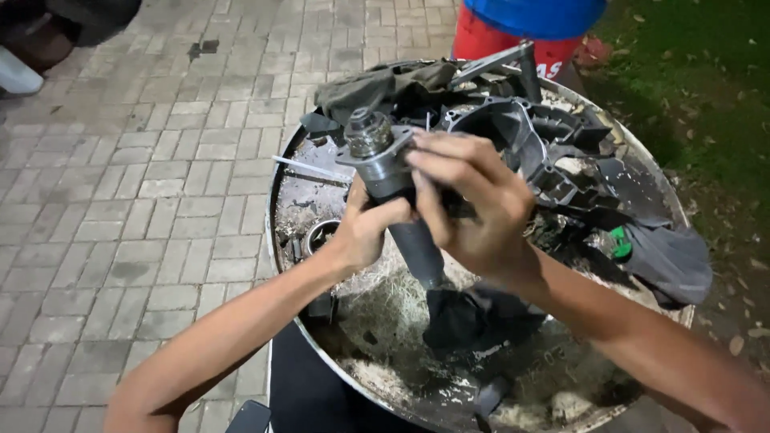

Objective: Sanding a cylindrical metal engine component by hand using a strip of sandpaper on a makeshift workbench.

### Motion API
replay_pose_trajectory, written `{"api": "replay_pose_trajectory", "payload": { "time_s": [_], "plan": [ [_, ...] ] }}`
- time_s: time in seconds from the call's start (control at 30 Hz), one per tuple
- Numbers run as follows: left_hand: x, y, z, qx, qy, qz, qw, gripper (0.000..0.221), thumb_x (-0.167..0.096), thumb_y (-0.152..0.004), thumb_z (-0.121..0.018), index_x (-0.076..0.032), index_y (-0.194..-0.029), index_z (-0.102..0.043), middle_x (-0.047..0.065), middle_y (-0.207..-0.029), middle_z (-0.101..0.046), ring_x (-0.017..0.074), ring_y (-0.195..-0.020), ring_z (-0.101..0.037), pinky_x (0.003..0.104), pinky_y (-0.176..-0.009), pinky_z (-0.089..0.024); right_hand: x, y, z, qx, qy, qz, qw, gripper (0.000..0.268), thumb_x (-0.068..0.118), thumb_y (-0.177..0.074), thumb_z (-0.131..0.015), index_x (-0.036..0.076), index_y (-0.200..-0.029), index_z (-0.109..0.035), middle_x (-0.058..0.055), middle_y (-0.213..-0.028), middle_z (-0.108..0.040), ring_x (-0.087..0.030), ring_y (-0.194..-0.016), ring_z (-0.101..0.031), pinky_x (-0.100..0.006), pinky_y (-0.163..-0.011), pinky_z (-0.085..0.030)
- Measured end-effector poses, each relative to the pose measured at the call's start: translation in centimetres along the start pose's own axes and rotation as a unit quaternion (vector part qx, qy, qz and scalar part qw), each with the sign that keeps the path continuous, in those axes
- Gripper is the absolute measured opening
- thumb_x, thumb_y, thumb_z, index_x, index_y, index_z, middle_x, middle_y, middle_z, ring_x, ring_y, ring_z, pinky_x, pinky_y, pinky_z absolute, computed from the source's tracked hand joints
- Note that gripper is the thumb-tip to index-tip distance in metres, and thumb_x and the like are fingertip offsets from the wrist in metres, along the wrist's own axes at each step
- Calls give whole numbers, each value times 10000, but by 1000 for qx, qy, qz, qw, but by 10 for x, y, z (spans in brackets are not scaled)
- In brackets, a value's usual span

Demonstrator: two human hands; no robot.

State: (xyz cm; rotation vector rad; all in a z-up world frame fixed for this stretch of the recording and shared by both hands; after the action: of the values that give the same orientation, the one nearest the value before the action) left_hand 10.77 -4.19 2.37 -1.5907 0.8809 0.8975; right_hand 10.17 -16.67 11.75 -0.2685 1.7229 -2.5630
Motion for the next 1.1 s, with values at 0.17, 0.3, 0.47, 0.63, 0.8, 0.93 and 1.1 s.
{"api": "replay_pose_trajectory", "payload": {
  "time_s": [0.17,0.3,0.47,0.63,0.8,0.93,1.1],
  "plan": [
    [-16,-2,-5,35,1,-87,996,333,-279,-799,-556,-112,-1083,-505,55,-970,-566,199,-906,-537,388,-885,-525,11,-4,4,-30,-28,11,999,108,-10,-951,-647,-29,-1043,-700,-210,-1040,-744,-356,-979,-761,-448,-934,-651],
    [-14,-2,-7,33,-42,-81,995,222,-225,-737,-551,-110,-922,-511,47,-859,-549,193,-819,-514,376,-772,-492,8,1,2,3,-4,-6,1000,156,-48,-963,-661,-25,-1114,-695,-221,-1124,-706,-355,-1026,-723,-448,-971,-626],
    [-19,1,-12,71,-59,-155,984,220,-108,-801,-554,-99,-1001,-463,69,-900,-521,201,-833,-498,358,-776,-492,-1,4,2,-4,6,9,1000,159,-26,-957,-673,9,-1110,-699,-192,-1117,-691,-336,-1003,-694,-440,-909,-636],
    [-25,3,-25,81,-124,-176,973,119,-219,-984,-538,-121,-1048,-515,85,-1022,-626,217,-917,-652,370,-911,-598,-11,5,6,1,2,29,1000,156,-69,-949,-652,2,-1080,-698,-187,-1099,-710,-301,-995,-723,-395,-889,-649],
    [-29,3,-24,54,-270,-90,957,279,-370,-980,-433,-117,-890,-508,85,-904,-599,221,-837,-589,405,-779,-504,-6,4,10,0,55,47,997,147,-11,-957,-663,-2,-1102,-685,-202,-1109,-707,-327,-964,-740,-354,-762,-701],
    [-42,4,-36,97,-231,-127,960,511,-560,-1022,-320,-69,-1111,-429,114,-1019,-527,213,-918,-508,392,-831,-517,-12,-10,17,-1,32,-34,999,171,-145,-943,-753,-59,-1088,-723,-222,-1085,-625,-333,-997,-658,-401,-885,-621],
    [-42,2,-35,103,-248,-102,958,107,-133,-941,-495,-52,-1003,-461,122,-929,-562,229,-837,-554,384,-752,-505,-8,-7,16,8,20,0,1000,136,-96,-941,-710,-79,-1074,-690,-244,-1065,-696,-340,-968,-723,-402,-882,-650]
  ]
}}
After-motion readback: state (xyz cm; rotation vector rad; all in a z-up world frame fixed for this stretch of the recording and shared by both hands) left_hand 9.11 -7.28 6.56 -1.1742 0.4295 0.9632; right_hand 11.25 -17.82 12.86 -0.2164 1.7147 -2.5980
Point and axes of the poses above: each hand's wrist, its own y-axis away from the middle knuckle, its own z-axis out of the back of the hand, x = y × z, the point moved 8 cm from there along -y, towards the middle knuckle
